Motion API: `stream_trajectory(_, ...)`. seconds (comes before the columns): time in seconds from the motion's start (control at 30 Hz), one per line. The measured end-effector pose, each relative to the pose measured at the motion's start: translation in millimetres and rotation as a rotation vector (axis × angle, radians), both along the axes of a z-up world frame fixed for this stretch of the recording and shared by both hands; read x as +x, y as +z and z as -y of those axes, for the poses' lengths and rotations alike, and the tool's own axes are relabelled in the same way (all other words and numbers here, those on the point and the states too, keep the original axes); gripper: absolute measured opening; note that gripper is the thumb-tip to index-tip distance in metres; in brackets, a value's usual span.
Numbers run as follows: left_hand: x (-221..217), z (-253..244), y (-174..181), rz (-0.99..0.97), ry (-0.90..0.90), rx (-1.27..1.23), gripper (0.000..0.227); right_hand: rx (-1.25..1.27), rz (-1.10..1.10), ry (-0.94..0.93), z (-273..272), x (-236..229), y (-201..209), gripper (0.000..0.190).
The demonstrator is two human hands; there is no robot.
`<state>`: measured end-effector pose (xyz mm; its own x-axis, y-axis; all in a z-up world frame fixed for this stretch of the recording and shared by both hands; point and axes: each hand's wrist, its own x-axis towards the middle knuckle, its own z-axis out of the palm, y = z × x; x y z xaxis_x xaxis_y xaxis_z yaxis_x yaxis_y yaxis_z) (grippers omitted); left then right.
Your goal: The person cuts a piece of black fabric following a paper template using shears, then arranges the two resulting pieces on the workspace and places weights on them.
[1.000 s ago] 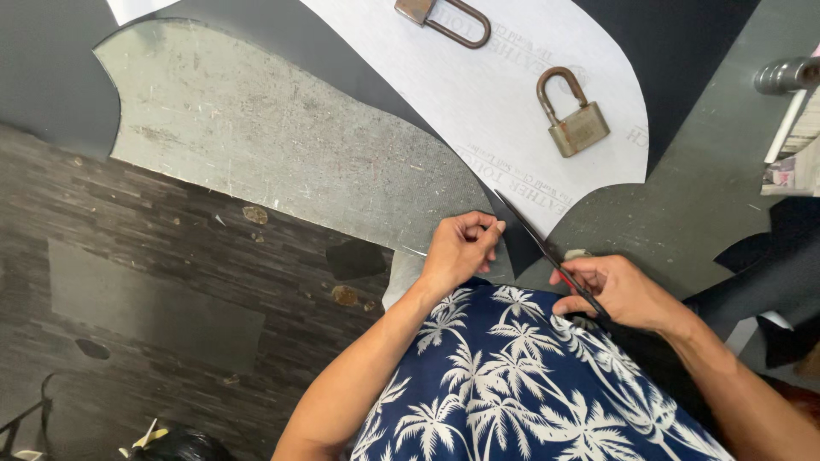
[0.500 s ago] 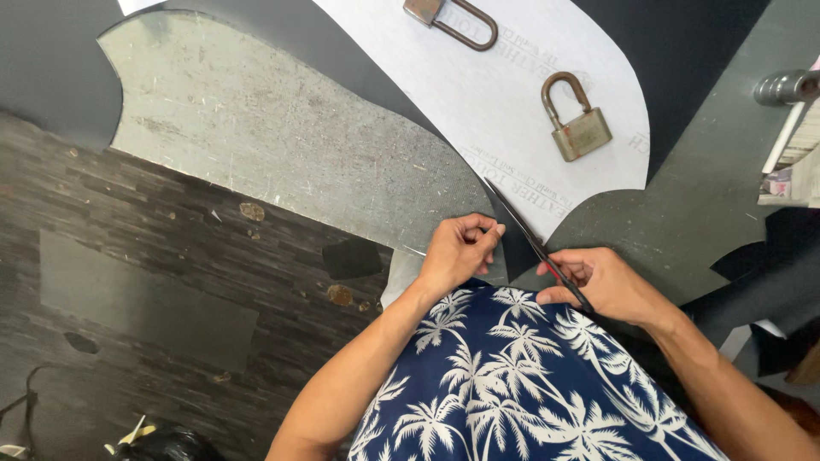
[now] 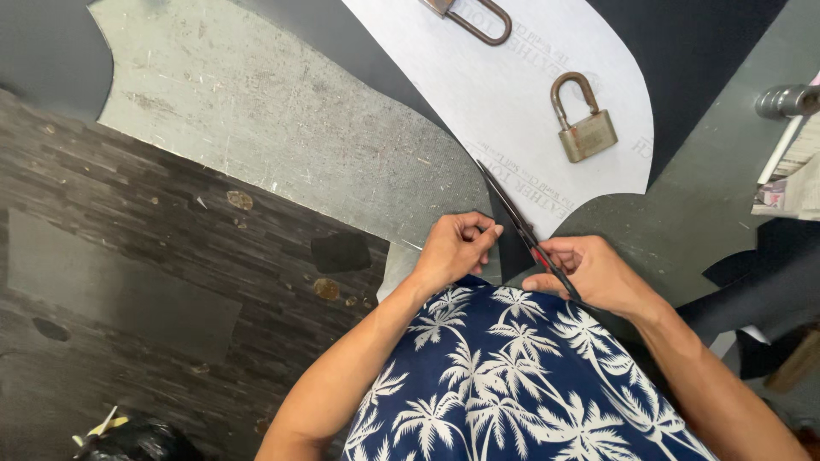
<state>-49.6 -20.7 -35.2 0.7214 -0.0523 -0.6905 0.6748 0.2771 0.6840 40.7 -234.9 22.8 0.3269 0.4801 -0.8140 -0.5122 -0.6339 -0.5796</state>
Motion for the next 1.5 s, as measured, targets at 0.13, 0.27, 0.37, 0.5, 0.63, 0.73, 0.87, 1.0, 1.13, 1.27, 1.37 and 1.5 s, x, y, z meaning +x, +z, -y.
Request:
stream_trajectory(0.13,-0.2,-1.9,3.4,-0.002,-0.026,0.018,0.023,-0.131,0.008,0.018,-2.4,-1.1,3.4,0.044)
stream_trajectory(0.27,-0.9,-4.7,6.3,-0.017,-0.043,0.036,0.022,-0.099,0.03,0.032,-10.2,3.0,1.1,0.043)
stream_trajectory(0.37,-0.9,-4.8,7.6,-0.005,-0.051,0.047,0.022,-0.045,0.079,0.033,-18.0,8.0,-2.2,0.044)
stream_trajectory(0.5,-1.9,-8.7,8.2,-0.012,-0.068,0.061,0.023,-0.128,0.099,0.051,-26.6,10.3,2.5,0.045)
stream_trajectory(0.63,-6.5,-7.9,7.3,-0.005,-0.06,0.05,0.023,-0.157,0.087,0.073,-28.9,11.9,9.6,0.043)
stream_trajectory(0.73,-7.4,-8.4,7.2,-0.014,-0.076,0.062,0.023,-0.088,0.112,0.085,-37.2,17.5,5.1,0.043)
stream_trajectory(0.87,-6.4,-9.0,8.2,-0.009,-0.102,0.075,0.024,-0.04,0.145,0.071,-50.0,25.2,-1.9,0.043)
stream_trajectory(1.0,-7.9,-10.9,8.8,0.004,-0.128,0.064,0.024,-0.063,0.115,0.064,-56.8,27.1,4.4,0.041)
stream_trajectory(1.13,-9.5,-10.8,7.2,0.055,-0.16,0.097,0.021,-0.068,0.09,0.065,-62.7,30.2,10.2,0.038)
stream_trajectory(1.27,-10.1,-11.3,7.7,0.045,-0.226,0.142,0.023,-0.033,0.106,0.059,-74.6,37.3,4.5,0.036)
stream_trajectory(1.37,-8.7,-14.5,11.1,0.075,-0.214,0.14,0.024,-0.042,0.112,0.055,-83.9,40.6,2.1,0.034)
stream_trajectory(1.5,-8.9,-16.1,11.9,0.083,-0.227,0.121,0.025,-0.029,0.157,0.071,-85.9,39.1,4.1,0.034)
